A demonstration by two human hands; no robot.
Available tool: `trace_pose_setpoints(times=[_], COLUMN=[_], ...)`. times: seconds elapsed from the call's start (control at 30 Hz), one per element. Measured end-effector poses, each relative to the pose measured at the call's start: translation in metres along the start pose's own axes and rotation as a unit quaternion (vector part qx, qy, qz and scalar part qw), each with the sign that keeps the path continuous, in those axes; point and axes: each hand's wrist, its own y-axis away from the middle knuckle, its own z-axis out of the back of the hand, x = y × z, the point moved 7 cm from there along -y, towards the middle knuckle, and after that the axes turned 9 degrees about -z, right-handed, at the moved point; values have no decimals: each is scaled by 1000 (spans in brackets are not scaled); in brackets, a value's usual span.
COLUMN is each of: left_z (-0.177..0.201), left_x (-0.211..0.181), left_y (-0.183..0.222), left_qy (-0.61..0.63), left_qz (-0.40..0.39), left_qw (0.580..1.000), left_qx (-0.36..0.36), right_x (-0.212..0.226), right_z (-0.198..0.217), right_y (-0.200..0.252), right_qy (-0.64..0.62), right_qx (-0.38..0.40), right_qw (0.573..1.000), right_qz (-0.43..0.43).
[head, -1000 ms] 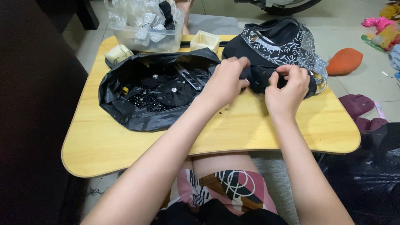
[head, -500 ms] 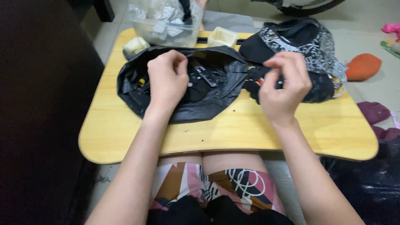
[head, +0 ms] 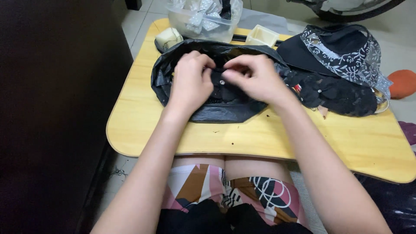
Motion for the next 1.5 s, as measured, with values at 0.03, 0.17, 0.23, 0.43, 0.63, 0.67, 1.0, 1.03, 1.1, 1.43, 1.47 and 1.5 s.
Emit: trace_pose_setpoints(times=[0.03,0.17,0.23,0.43,0.63,0.67,1.0,1.03,1.1,1.43,1.47,1.5], left_z=[1,-18,-36,-109,-109,-99,63,71,101,102,97,93], left_x=[-8,-66,-89,-100,-100,-96,-15,-9,7,37,46,54], left_y=[-1,-4,-6,1,1,-5,-17,-10,8,68,67,66], left_qy=[1,83,110,57,20,43,1,-3,-49,-66,-57,-48], left_qz=[2,-98,-136,-152,-159,-142,-60,-60,-10,305,288,272], left_qw=[1000,989,979,960,956,968,994,994,979,950,956,960], left_qx=[-2,70,105,226,244,205,-88,-90,-197,-20,-28,-36], right_x=[-13,-43,-44,-64,-73,-73,43,56,85,82,79,77], right_z=[7,39,47,49,49,51,-6,-17,-45,-91,-82,-74], right_y=[-1,6,12,26,28,27,34,35,39,24,22,21], right_qy=[1,-108,-118,-97,-107,-102,-18,-20,-37,-25,-24,-23], right_qx=[2,-16,-25,-53,-68,-79,-18,-16,39,76,46,17], right_qw=[1000,994,992,989,986,986,997,997,992,989,992,995], right_qz=[0,-26,-36,-100,-113,-107,66,69,111,128,112,96])
